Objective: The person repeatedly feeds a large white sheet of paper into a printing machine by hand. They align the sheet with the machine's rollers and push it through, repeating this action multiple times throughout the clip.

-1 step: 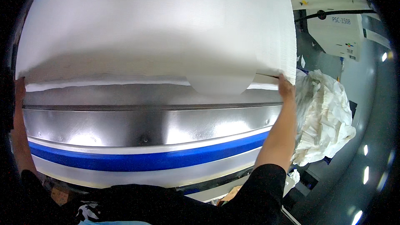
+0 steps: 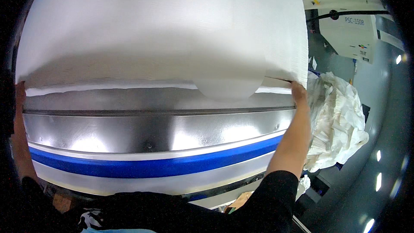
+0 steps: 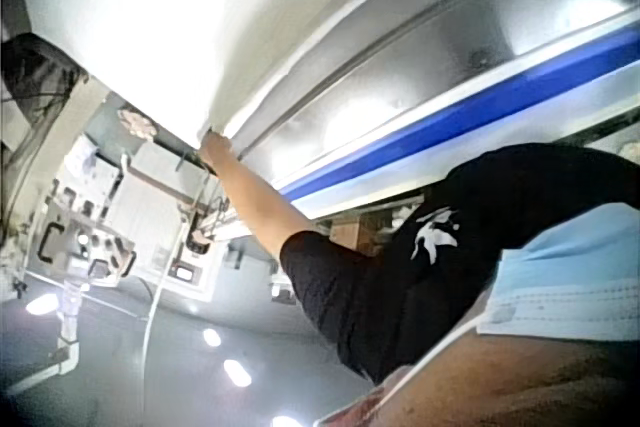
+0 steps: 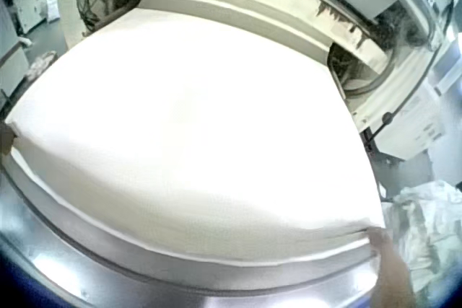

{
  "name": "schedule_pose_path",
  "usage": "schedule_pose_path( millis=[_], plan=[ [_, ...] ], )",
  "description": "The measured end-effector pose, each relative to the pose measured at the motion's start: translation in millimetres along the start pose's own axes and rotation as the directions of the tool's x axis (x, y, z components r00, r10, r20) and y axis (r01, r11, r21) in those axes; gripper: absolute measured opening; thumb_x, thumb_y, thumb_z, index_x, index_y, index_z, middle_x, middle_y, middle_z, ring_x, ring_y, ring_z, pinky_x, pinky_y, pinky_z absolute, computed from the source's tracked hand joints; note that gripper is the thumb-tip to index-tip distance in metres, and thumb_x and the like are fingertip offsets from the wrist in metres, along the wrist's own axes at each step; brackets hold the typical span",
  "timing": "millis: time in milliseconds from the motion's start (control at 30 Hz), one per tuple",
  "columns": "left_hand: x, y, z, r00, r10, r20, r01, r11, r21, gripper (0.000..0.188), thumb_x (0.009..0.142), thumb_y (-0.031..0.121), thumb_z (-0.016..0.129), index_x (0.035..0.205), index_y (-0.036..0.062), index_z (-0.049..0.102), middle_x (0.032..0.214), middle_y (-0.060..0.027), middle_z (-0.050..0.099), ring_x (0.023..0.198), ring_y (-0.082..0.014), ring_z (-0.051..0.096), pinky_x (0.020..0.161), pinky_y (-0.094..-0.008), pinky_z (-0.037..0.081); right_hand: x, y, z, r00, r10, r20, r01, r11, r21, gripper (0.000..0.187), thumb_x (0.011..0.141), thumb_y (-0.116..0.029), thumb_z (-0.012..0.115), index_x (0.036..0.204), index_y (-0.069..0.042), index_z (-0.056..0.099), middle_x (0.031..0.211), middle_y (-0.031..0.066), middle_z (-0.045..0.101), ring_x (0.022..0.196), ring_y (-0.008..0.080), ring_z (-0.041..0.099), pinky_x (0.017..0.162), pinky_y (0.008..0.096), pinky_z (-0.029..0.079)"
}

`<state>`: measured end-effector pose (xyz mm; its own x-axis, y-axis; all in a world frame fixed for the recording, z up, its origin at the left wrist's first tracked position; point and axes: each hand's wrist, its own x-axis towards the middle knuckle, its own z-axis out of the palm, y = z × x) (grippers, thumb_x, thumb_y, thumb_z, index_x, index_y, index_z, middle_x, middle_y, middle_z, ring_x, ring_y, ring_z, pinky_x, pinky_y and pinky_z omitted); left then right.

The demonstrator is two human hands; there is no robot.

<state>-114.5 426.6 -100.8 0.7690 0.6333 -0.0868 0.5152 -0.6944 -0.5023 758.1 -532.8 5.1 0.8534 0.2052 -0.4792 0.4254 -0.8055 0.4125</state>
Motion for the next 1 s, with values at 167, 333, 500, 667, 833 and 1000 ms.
schedule_pose_path(
  millis=[167,333,500,667,833,1000],
  plan=[
    [-16,19,-14,0.987,-0.037,0.158,0.054,0.993,-0.106,0.02,0.08,-0.003,0.05,0.096,0.0016,0.061,0.092,-0.0173,0.063,0.089,-0.0355,0.06,0.08,-0.0433,0.048,-3,-7,13,0.997,0.034,-0.07,-0.042,0.991,-0.131,0.033,0.088,-0.024,0.05,0.118,-0.011,0.056,0.122,0.0094,0.058,0.116,0.0289,0.053,0.094,0.0404,0.045],
    [-25,19,-55,0.955,-0.174,0.24,0.179,0.984,0.001,0.03,0.089,0.006,0.044,0.115,0.0087,0.059,0.11,-0.016,0.061,0.102,-0.0335,0.057,0.09,-0.0432,0.045,-4,-9,26,0.987,0.083,-0.137,-0.125,0.936,-0.331,0.037,0.086,-0.022,0.051,0.123,-0.019,0.056,0.119,0.0056,0.061,0.106,0.0258,0.059,0.087,0.0391,0.049],
    [-30,70,-180,0.885,-0.124,0.449,0.128,0.992,0.021,0.037,0.087,0.003,0.042,0.116,0.0168,0.06,0.114,-0.0132,0.062,0.111,-0.0274,0.055,0.104,-0.0437,0.033,-26,4,-19,0.969,0.025,-0.245,-0.037,0.998,-0.045,0.041,0.08,-0.012,0.056,0.117,-0.026,0.062,0.11,0.0106,0.065,0.101,0.0294,0.061,0.087,0.0404,0.048],
    [-41,32,-218,0.93,-0.147,0.337,0.128,0.989,0.079,0.036,0.086,0.005,0.044,0.117,0.0154,0.059,0.112,-0.0125,0.063,0.107,-0.0306,0.057,0.1,-0.0459,0.038,-76,115,-44,0.936,-0.156,-0.314,0.134,0.987,-0.093,0.037,0.085,-0.018,0.045,0.119,-0.011,0.058,0.111,0.0194,0.061,0.103,0.0373,0.057,0.087,0.0434,0.044],
    [-103,45,-257,0.872,0.049,0.488,-0.064,0.998,0.014,0.024,0.082,0.011,0.054,0.105,0.0126,0.06,0.103,-0.0107,0.064,0.101,-0.0301,0.059,0.096,-0.0458,0.039,-135,154,-8,0.986,-0.083,-0.142,0.06,0.986,-0.157,0.045,0.077,-0.005,0.054,0.122,-0.012,0.057,0.11,0.0188,0.062,0.102,0.0374,0.057,0.087,0.0439,0.045],
    [-205,77,-212,0.585,0.033,0.811,-0.185,0.978,0.094,0.037,0.077,0.005,0.056,0.111,0.0157,0.062,0.113,-0.0071,0.063,0.112,-0.0222,0.056,0.106,-0.0447,0.032,-196,127,46,0.962,-0.249,0.11,0.273,0.888,-0.37,0.039,0.075,-0.009,0.058,0.113,-0.013,0.063,0.101,0.0165,0.066,0.096,0.0326,0.062,0.083,0.0427,0.048]
  ],
)
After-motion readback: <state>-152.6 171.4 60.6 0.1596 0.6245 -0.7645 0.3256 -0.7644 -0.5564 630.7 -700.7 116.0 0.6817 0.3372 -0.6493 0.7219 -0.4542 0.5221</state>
